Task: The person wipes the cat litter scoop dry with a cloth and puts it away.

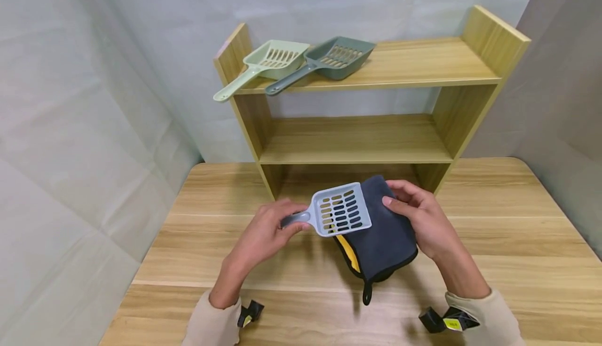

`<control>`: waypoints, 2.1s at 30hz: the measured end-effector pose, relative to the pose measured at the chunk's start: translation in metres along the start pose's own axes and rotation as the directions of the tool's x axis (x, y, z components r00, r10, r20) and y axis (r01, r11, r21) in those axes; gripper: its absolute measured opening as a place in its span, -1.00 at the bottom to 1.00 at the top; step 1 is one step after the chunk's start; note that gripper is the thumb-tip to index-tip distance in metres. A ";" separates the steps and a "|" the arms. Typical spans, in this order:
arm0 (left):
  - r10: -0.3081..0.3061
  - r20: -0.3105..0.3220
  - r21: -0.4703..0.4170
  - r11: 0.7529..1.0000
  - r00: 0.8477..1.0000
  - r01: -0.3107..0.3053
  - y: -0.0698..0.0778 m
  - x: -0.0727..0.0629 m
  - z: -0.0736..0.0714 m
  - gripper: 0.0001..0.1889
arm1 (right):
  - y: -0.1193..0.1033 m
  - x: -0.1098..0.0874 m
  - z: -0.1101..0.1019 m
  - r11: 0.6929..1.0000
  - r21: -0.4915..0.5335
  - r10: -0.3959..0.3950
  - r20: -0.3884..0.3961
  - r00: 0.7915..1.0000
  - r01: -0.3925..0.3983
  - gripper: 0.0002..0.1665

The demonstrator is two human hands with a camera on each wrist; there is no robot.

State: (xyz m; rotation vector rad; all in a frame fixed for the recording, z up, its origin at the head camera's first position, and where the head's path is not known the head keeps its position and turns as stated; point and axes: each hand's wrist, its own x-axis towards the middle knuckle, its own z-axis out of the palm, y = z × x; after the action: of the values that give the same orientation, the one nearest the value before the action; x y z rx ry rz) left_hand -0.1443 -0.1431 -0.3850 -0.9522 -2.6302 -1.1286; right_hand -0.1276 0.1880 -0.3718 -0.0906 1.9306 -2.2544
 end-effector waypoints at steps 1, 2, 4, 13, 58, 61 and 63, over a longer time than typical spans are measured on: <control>0.000 -0.004 -0.006 1.000 1.000 0.000 0.001 0.000 0.000 -0.66 | 0.000 0.000 0.000 1.000 0.013 0.006 -0.001 1.000 -0.006 -0.70; 0.001 -0.010 -0.015 1.000 1.000 -0.001 0.001 0.000 0.001 -0.66 | 0.000 0.000 0.001 1.000 0.023 0.010 0.001 1.000 -0.011 -0.70; 0.008 -0.019 -0.038 0.999 1.000 -0.008 0.002 0.001 0.002 -0.65 | 0.000 0.000 0.002 0.999 0.033 0.015 0.012 1.000 -0.015 -0.69; 0.024 -0.051 -0.134 0.991 0.998 -0.031 0.006 0.002 0.011 -0.67 | 0.007 -0.001 0.011 0.999 0.034 -0.003 0.064 0.998 0.001 -0.65; -0.017 0.030 -0.200 0.979 0.999 0.023 0.004 0.002 0.003 -0.71 | 0.011 0.001 0.009 0.978 0.165 0.072 0.303 0.950 -0.127 -0.63; -0.016 0.037 -0.207 0.978 0.999 0.024 0.005 0.003 0.005 -0.72 | 0.015 0.001 0.012 0.981 0.153 0.057 0.337 0.940 -0.115 -0.62; -0.025 0.043 -0.203 0.979 0.999 0.034 0.005 0.003 0.006 -0.73 | 0.016 0.002 0.013 0.984 0.139 0.058 0.339 0.939 -0.111 -0.60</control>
State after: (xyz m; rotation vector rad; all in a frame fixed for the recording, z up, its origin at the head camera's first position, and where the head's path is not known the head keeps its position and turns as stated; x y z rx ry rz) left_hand -0.1427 -0.1352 -0.3851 -0.9833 -2.6059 -1.4238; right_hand -0.1259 0.1724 -0.3860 -0.3395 1.5510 -2.1592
